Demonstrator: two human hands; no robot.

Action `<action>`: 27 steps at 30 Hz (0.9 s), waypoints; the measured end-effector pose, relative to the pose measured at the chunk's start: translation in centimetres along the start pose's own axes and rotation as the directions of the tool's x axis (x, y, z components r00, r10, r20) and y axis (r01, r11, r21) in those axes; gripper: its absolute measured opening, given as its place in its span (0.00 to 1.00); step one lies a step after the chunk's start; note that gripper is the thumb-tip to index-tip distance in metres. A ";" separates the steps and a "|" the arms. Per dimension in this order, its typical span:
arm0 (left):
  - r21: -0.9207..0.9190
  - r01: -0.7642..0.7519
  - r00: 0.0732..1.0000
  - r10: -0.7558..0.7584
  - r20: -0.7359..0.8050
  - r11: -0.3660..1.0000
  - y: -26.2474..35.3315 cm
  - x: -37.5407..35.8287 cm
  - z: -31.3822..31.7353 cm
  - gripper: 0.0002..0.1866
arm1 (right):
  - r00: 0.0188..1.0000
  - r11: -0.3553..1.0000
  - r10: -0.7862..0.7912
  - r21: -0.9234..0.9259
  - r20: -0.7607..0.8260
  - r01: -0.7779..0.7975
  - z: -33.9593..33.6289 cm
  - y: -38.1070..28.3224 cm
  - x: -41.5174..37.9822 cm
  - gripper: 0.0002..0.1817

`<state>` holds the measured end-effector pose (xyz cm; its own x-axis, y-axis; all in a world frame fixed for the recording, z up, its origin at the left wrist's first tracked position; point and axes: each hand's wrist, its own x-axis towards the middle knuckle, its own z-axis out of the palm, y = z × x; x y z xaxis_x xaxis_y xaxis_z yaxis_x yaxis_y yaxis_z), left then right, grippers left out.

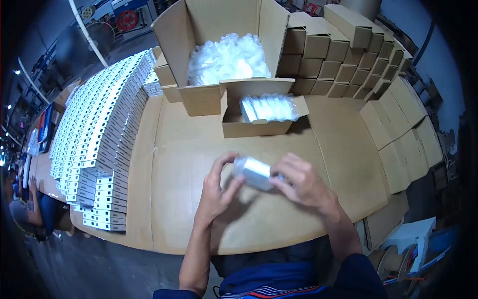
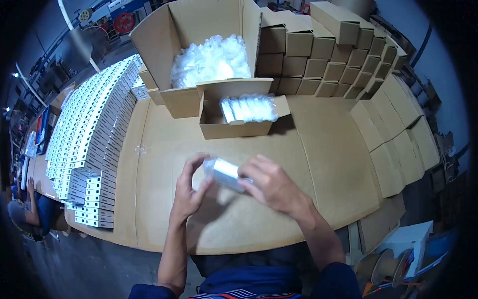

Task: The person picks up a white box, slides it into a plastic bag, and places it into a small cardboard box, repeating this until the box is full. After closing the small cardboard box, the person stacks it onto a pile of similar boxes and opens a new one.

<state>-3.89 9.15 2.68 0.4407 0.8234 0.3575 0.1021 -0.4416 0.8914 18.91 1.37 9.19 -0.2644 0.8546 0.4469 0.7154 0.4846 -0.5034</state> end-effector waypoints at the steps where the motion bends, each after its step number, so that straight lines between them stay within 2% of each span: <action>1: 0.101 0.008 1.000 -0.005 -0.028 0.995 -0.4 1.2 -0.3 0.22 | 0.996 0.999 0.044 -0.016 -0.076 -0.045 -0.2 0.2 1.1 0.11; 2: 0.199 0.020 0.998 -0.008 -0.057 0.980 -0.8 2.3 -0.6 0.23 | 0.985 0.995 0.085 -0.030 -0.151 -0.091 -0.3 0.4 2.2 0.11; 3: 0.316 -0.053 0.996 0.074 -0.056 0.947 -1.1 3.4 -0.7 0.25 | 0.955 0.991 0.111 -0.041 -0.277 -0.127 0.0 0.5 3.6 0.10; 4: 0.389 -0.039 0.997 0.064 -0.052 0.921 -1.6 4.3 -0.6 0.26 | 0.914 0.978 0.198 0.014 -0.354 -0.207 0.4 0.5 5.1 0.10; 6: 0.528 -0.012 0.998 0.041 -0.042 0.849 -2.9 5.8 -0.1 0.28 | 0.840 0.959 0.253 0.011 -0.480 -0.283 1.7 1.1 8.0 0.09; 7: 0.605 -0.067 0.992 0.116 -0.042 0.793 -3.7 6.6 0.1 0.32 | 0.827 0.971 0.176 -0.044 -0.533 -0.236 2.6 2.0 9.3 0.10; 8: 0.622 -0.053 0.993 0.104 -0.047 0.781 -4.3 7.0 0.2 0.33 | 0.808 0.977 0.095 -0.103 -0.581 -0.189 3.7 3.1 10.3 0.10; 10: 0.654 -0.023 0.996 0.077 -0.055 0.756 -4.6 7.7 0.4 0.34 | 0.815 0.964 0.079 -0.163 -0.574 -0.209 5.8 4.7 11.4 0.11; 12: 0.693 -0.039 0.991 0.116 -0.064 0.720 -5.3 8.0 0.5 0.35 | 0.819 0.949 0.046 -0.230 -0.572 -0.214 7.4 5.8 11.8 0.11; 17: 0.725 -0.053 0.988 0.142 -0.062 0.687 -5.8 7.8 0.2 0.35 | 0.872 0.930 0.102 -0.266 -0.479 -0.255 9.1 7.6 12.1 0.11; 27: 0.768 -0.012 0.992 0.106 -0.073 0.640 -6.3 7.2 0.0 0.32 | 0.831 0.765 0.414 -0.353 -0.371 -0.539 10.5 8.7 13.6 0.08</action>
<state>-1.35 17.84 -0.32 0.3824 0.7959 0.4693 0.7453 -0.5659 0.3525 14.71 19.19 3.14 0.3168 0.8417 0.4373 0.9179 -0.1558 -0.3650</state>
